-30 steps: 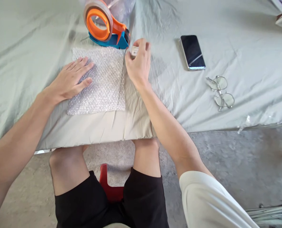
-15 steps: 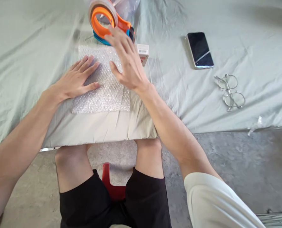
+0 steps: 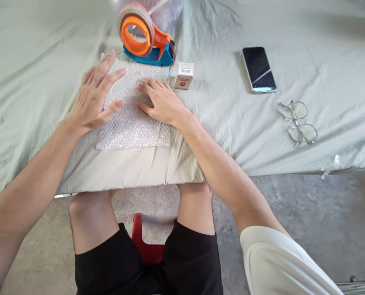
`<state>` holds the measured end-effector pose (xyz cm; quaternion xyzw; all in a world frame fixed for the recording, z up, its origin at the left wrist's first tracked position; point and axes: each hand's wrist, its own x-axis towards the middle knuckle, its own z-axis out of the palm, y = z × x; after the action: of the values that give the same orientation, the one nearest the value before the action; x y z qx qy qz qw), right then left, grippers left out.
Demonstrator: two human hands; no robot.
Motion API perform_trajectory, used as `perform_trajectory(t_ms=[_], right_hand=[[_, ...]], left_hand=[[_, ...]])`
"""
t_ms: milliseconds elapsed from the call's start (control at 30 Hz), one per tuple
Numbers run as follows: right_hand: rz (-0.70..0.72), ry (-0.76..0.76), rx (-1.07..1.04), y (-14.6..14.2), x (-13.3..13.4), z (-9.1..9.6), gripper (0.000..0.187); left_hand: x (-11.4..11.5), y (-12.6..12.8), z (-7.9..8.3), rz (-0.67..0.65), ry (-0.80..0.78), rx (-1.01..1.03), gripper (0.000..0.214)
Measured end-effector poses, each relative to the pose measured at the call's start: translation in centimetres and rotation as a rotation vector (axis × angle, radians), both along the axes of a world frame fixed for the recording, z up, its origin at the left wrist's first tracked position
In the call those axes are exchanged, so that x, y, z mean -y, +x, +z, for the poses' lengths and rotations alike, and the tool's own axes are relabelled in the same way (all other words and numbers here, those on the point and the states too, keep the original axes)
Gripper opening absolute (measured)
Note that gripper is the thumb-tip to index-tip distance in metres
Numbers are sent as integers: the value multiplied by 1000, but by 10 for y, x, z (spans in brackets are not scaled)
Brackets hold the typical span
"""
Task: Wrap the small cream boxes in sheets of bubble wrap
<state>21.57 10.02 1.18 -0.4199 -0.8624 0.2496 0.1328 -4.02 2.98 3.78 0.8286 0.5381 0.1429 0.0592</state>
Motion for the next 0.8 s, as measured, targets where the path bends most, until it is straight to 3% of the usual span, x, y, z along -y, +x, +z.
perform_trajectory(t_ms=[100,233,367,467,600,733,800], right_hand=[[-42,-25,-15,-1,2,1,63],[-54,6,-8,0,-1,-4,61],[-19,22,-51,3,-5,-9,56],[-12,32,-106,4,-6,-9,48],[-21,66,-2,4,0,4,47],[-227,307,59,6,8,22,60],[-370,335,75,9,7,26,69]], left_hand=[[-1,-1,1,8,-38,1,97],[-9,-8,-16,93,-227,-6,105],[-15,-16,-30,96,-268,-2,113],[-17,-17,-30,109,-268,2,116],[-17,-14,-24,149,-315,-3,120],[-18,-13,-24,156,-328,-25,128],[-18,-14,-26,150,-311,-17,126]])
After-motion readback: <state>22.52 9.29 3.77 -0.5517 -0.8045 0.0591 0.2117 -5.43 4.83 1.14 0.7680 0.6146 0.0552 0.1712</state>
